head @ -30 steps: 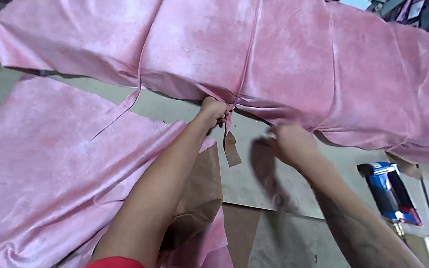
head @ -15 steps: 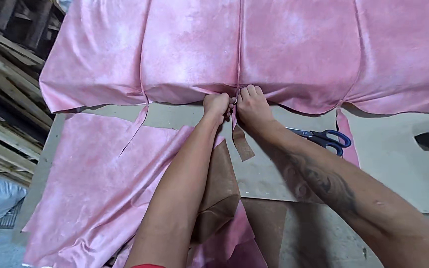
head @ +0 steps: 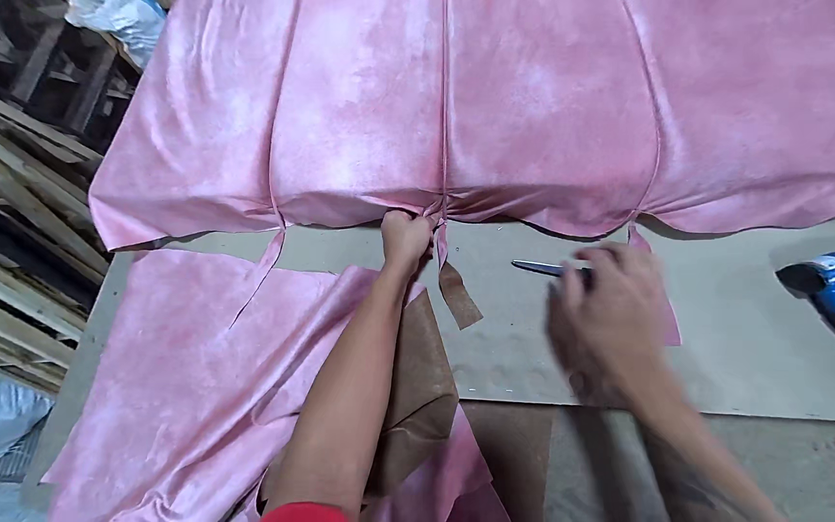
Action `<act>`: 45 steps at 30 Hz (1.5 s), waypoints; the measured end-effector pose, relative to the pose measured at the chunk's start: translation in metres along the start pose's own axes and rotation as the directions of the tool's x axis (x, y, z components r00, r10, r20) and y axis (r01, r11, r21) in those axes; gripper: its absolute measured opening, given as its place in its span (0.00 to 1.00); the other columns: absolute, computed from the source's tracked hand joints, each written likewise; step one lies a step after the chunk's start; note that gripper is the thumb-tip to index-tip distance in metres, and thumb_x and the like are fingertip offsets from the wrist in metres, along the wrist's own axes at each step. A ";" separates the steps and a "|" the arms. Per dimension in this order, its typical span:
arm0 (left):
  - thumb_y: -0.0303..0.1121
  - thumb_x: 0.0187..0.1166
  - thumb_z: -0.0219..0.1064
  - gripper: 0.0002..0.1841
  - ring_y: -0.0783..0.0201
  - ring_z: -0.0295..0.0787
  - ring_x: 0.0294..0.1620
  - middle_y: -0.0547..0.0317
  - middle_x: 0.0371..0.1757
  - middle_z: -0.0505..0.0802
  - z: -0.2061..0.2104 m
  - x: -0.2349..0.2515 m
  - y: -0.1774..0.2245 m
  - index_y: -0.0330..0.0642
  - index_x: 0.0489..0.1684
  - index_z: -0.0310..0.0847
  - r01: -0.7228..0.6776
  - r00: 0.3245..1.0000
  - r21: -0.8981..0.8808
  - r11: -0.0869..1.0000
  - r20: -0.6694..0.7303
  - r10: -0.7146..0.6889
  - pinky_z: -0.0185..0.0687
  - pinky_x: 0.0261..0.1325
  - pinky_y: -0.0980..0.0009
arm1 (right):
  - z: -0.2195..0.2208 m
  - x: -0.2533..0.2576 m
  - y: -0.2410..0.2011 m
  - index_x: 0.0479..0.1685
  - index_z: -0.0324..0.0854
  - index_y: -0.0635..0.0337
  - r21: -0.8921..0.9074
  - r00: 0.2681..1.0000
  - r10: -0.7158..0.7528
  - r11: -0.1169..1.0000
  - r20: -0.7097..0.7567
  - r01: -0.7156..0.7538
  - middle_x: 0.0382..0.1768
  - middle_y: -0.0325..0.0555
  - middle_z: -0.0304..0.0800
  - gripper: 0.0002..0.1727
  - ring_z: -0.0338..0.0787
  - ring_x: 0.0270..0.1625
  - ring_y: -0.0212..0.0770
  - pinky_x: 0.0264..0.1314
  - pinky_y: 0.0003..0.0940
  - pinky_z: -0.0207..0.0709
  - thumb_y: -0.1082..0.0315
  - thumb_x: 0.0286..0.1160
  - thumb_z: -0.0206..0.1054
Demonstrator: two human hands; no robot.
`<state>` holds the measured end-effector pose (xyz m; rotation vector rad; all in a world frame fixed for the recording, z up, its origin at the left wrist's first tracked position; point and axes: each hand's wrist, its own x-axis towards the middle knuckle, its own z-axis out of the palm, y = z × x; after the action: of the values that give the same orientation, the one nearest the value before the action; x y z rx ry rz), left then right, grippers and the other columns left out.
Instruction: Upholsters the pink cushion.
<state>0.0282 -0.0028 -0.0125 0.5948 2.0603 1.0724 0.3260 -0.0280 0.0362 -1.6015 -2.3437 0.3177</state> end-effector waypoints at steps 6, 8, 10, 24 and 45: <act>0.40 0.73 0.78 0.16 0.62 0.85 0.15 0.55 0.20 0.88 -0.004 0.004 0.002 0.34 0.32 0.83 0.024 0.995 0.036 0.999 0.091 -0.027 0.86 0.23 0.63 | 0.003 -0.034 0.104 0.54 0.84 0.65 0.011 0.997 0.057 0.998 0.057 -0.058 0.62 0.67 0.81 0.17 0.83 0.62 0.72 0.57 0.73 0.78 0.60 0.77 0.73; 0.42 0.73 0.78 0.18 0.61 0.85 0.17 0.54 0.20 0.88 -0.006 0.005 -0.002 0.34 0.25 0.83 0.004 0.996 0.047 0.999 0.088 -0.008 0.86 0.25 0.60 | 0.001 -0.037 0.106 0.44 0.86 0.65 -0.024 0.992 0.075 0.997 0.103 -0.073 0.56 0.66 0.83 0.16 0.85 0.57 0.70 0.56 0.71 0.79 0.59 0.70 0.78; 0.41 0.74 0.78 0.18 0.61 0.85 0.16 0.55 0.19 0.88 -0.006 0.005 -0.003 0.35 0.22 0.83 -0.010 0.997 0.041 0.999 0.078 0.007 0.85 0.24 0.60 | -0.010 -0.034 0.092 0.38 0.89 0.64 -0.064 0.966 0.135 0.990 0.220 -0.124 0.54 0.65 0.85 0.14 0.87 0.54 0.67 0.53 0.69 0.82 0.62 0.65 0.81; 0.31 0.76 0.76 0.12 0.67 0.77 0.10 0.59 0.16 0.83 -0.018 0.011 -0.001 0.33 0.27 0.84 0.056 0.980 -0.228 0.972 0.198 -0.010 0.77 0.13 0.71 | 0.044 -0.042 -0.078 0.41 0.84 0.66 0.519 0.558 -0.065 -0.296 0.827 -0.802 0.31 0.48 0.86 0.13 0.86 0.30 0.37 0.35 0.29 0.84 0.64 0.75 0.76; 0.33 0.76 0.75 0.13 0.69 0.71 0.08 0.60 0.14 0.80 -0.012 0.007 -0.004 0.36 0.25 0.82 0.020 0.983 -0.236 0.972 0.184 0.025 0.72 0.10 0.72 | 0.077 -0.005 -0.114 0.34 0.82 0.59 0.595 0.600 -0.048 -0.094 0.798 -0.798 0.25 0.43 0.80 0.29 0.79 0.18 0.34 0.20 0.28 0.78 0.38 0.76 0.69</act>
<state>0.0144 -0.0063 -0.0135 0.5536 1.7407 1.1964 0.2008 -0.0750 0.0019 -1.3007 -0.7938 2.3635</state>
